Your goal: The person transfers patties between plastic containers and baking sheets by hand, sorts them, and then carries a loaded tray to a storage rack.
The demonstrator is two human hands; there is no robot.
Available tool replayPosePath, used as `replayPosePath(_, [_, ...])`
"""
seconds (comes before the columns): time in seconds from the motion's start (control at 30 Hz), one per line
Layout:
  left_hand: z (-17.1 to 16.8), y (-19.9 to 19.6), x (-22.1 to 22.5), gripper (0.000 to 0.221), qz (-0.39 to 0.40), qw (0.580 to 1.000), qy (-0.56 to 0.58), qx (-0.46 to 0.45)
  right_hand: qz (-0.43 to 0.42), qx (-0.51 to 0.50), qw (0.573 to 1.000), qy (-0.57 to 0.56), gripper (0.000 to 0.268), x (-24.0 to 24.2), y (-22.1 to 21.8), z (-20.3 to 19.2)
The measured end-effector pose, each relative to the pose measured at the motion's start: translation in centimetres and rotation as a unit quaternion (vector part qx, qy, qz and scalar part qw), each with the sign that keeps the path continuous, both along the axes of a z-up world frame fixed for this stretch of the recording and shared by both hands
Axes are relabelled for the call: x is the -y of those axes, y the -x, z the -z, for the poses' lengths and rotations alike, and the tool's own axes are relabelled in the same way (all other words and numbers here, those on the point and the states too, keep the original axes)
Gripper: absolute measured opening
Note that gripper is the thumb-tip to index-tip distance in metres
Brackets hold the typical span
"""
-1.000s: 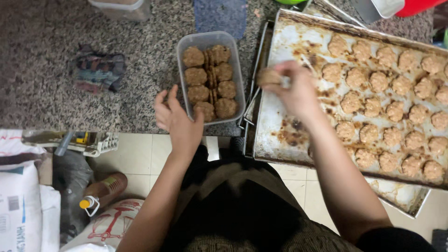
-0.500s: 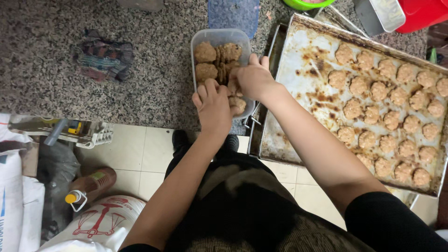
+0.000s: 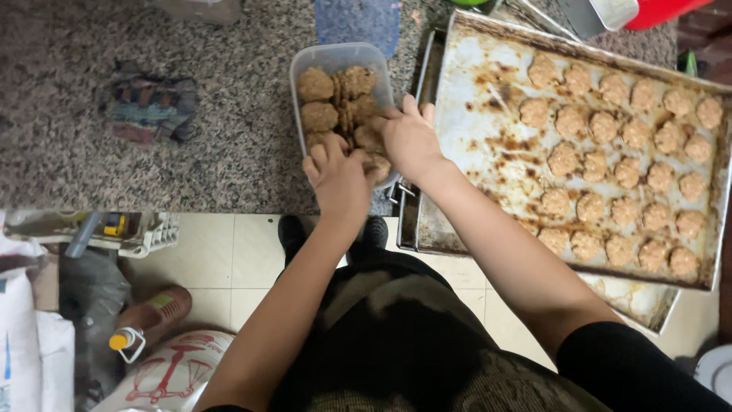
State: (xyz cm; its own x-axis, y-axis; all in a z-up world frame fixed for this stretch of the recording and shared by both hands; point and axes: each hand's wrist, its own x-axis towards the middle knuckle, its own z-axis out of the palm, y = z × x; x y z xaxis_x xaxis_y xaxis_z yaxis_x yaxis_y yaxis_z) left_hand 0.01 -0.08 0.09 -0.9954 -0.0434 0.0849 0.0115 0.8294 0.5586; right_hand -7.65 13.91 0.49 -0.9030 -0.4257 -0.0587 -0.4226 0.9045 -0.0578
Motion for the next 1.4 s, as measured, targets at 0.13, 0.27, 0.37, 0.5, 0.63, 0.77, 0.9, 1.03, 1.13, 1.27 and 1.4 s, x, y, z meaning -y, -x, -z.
replayPosePath(0.13, [-0.6,-0.4,-0.2,0.032,0.011,1.000,-0.014,-0.024,0.065,-0.093,0.980,0.166,0.042,-3.0,-3.5,-1.5])
replayPosePath(0.27, [-1.1,-1.2,-1.4,0.034,0.053,0.997,-0.011,-0.063,0.217,-0.091,0.949,0.208,0.032,-10.0,-8.4,-2.0])
replayPosePath(0.37, [-1.5,-1.3,-2.5,0.032,0.095,0.993,-0.013,-0.075,0.352,-0.099,0.925,0.098,0.027,-15.7,-12.6,-1.6])
replayPosePath(0.5, [-2.3,-1.1,-3.8,0.036,0.124,0.988,-0.046,-0.077,0.461,0.038,0.887,0.016,0.035,-20.8,-17.7,-0.5])
replayPosePath(0.63, [-3.0,-1.1,-5.0,0.039,0.162,0.982,-0.037,-0.094,0.474,0.031,0.880,0.000,0.050,-20.5,-20.3,1.2])
replayPosePath(0.77, [-3.1,-1.3,-5.7,0.041,0.187,0.978,-0.038,-0.083,0.518,0.011,0.852,0.073,0.049,-19.1,-20.7,1.6])
replayPosePath(0.9, [-2.9,-1.3,-6.4,0.040,0.207,0.975,-0.043,-0.072,0.540,0.021,0.829,0.147,0.042,-20.5,-21.1,1.5])
replayPosePath(1.03, [-2.7,-1.1,-7.0,0.040,0.214,0.972,-0.033,-0.094,0.576,0.000,0.767,0.282,0.043,-25.6,-22.5,1.5])
replayPosePath(1.13, [-2.6,-1.2,-7.6,0.040,0.215,0.971,-0.038,-0.093,0.600,0.028,0.728,0.330,0.046,-28.3,-22.5,2.0])
replayPosePath(1.27, [-2.3,-1.3,-8.1,0.043,0.213,0.974,-0.045,-0.068,0.618,0.076,0.765,0.166,0.046,-29.4,-22.3,3.0])
replayPosePath(1.4, [-2.2,-0.9,-8.1,0.042,0.212,0.974,-0.026,-0.073,0.569,0.036,0.813,0.117,0.048,-30.0,-22.8,4.5])
